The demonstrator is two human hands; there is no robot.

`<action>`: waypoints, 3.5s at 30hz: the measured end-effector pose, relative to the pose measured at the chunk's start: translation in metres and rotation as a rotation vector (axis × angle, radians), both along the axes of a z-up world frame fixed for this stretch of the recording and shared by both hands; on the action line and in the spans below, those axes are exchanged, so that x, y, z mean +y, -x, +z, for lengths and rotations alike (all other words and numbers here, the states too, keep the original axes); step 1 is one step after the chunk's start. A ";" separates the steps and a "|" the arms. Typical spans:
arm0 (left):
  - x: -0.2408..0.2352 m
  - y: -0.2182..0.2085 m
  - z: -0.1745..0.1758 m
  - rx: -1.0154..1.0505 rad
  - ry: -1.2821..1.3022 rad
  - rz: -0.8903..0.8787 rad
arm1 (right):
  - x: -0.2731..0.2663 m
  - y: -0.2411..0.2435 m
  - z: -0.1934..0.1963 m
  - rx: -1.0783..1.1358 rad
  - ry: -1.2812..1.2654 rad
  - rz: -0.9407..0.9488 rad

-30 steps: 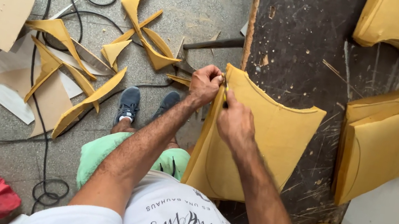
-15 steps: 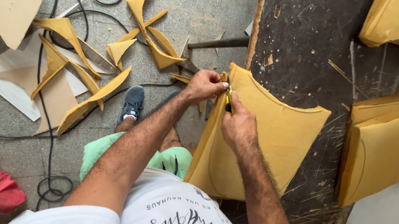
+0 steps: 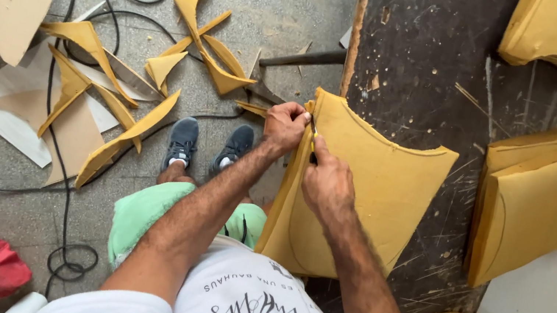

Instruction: Cutting out foam padding shapes using a utility knife on a workbench

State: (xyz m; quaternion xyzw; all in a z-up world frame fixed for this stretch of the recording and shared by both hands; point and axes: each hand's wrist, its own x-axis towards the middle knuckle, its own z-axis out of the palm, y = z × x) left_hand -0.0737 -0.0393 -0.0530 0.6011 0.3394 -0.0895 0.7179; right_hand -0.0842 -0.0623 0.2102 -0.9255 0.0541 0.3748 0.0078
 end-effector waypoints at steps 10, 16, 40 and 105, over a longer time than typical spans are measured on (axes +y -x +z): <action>0.001 0.012 0.002 -0.044 0.070 0.068 | -0.006 0.006 -0.003 0.038 -0.016 -0.039; 0.011 0.028 0.016 0.000 0.222 0.019 | -0.026 0.003 -0.034 0.025 -0.071 -0.088; 0.004 0.039 0.020 -0.020 0.009 0.103 | -0.015 0.031 -0.014 0.024 -0.009 0.047; 0.001 0.072 0.069 -0.216 -0.241 0.157 | -0.037 0.056 -0.016 -0.008 -0.005 0.090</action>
